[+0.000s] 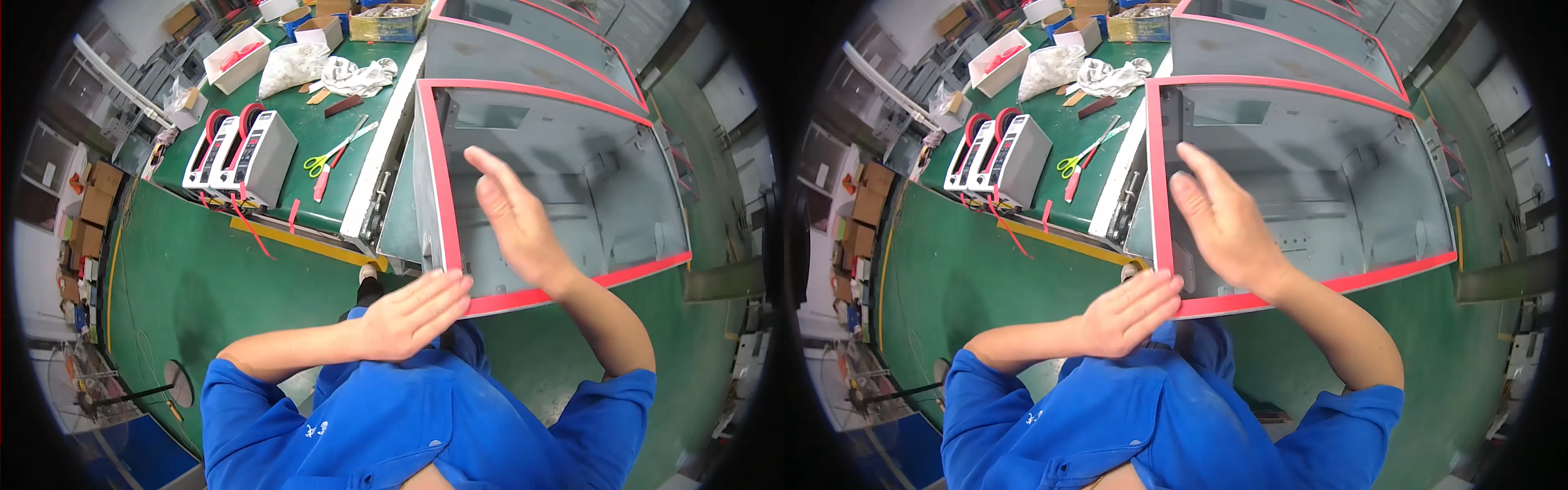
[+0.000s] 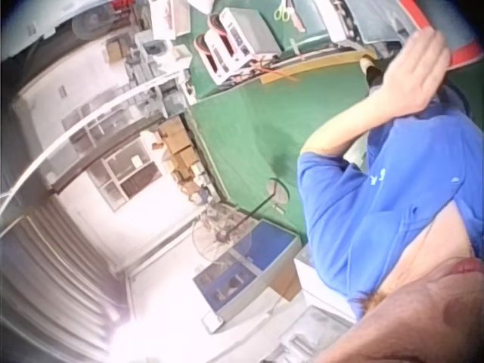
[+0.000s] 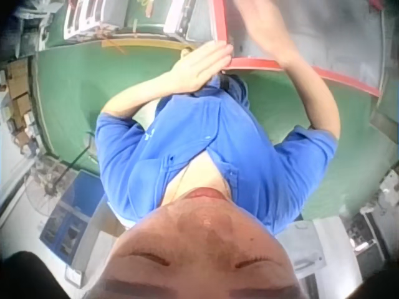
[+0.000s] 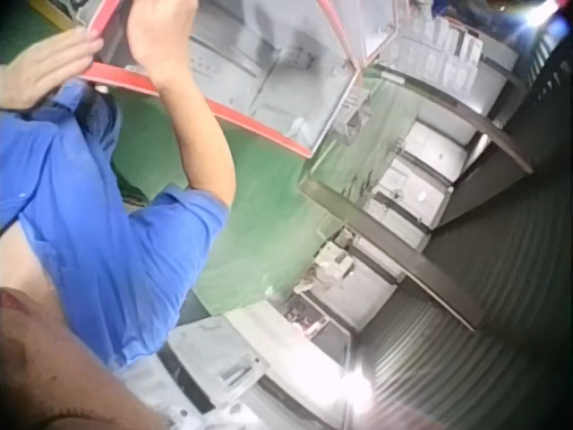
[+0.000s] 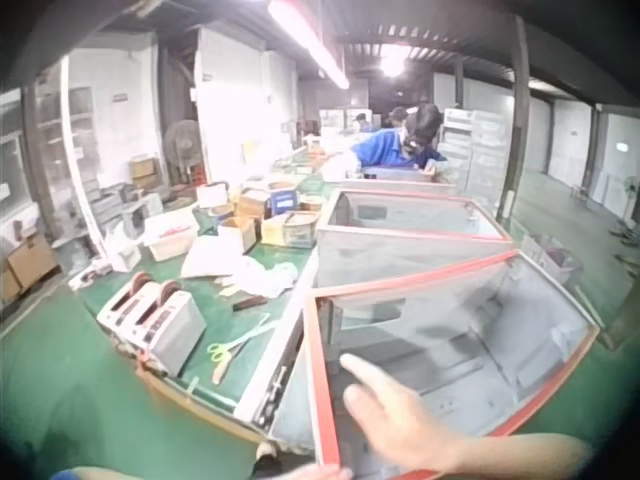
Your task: Applying red protective tape to the edges of metal cabinets on a fabrication floor.
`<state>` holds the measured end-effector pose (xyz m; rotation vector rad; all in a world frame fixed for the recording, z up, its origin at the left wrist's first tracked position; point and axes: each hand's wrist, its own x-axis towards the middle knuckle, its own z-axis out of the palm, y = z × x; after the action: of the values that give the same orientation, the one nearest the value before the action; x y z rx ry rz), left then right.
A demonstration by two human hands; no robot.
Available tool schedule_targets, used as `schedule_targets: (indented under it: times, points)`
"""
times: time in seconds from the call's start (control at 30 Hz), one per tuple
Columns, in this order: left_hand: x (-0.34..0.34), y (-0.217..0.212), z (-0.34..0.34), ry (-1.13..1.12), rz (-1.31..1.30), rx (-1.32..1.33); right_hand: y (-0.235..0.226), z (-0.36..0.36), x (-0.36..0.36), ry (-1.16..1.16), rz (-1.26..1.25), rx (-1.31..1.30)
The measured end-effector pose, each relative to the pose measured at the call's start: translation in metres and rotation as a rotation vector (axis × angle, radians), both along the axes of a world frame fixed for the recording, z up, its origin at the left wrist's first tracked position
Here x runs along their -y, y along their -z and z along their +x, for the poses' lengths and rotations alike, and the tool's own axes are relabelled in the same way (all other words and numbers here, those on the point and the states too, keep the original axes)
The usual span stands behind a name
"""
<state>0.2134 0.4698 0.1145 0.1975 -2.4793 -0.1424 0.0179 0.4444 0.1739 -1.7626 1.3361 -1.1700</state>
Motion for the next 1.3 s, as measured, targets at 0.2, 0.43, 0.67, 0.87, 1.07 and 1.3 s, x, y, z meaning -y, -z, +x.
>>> schedule_targets:
  times: [0.2,0.43,0.67,0.87,1.07,1.3]
  points:
    - [-0.009,0.022,0.004,0.125,0.047,-0.263,0.009,0.037,0.021,-0.224,-0.372,-0.663]
    - [-0.009,0.048,-0.029,-0.206,0.444,-0.481,0.028,0.035,0.129,-0.095,-0.279,-0.993]
    - [0.017,0.041,-0.011,-0.203,0.461,-0.388,0.027,0.035,0.227,0.048,-0.099,-1.067]
    - [0.084,0.035,0.018,-0.456,0.427,-0.308,0.028,0.039,0.268,0.119,-0.053,-1.105]
    - [0.105,0.073,0.055,-0.660,0.608,-0.525,0.025,0.052,0.203,-0.019,-0.127,-1.008]
    - [0.181,0.202,0.271,-1.461,0.736,-0.940,-0.003,0.089,0.075,-0.303,-0.194,-1.039]
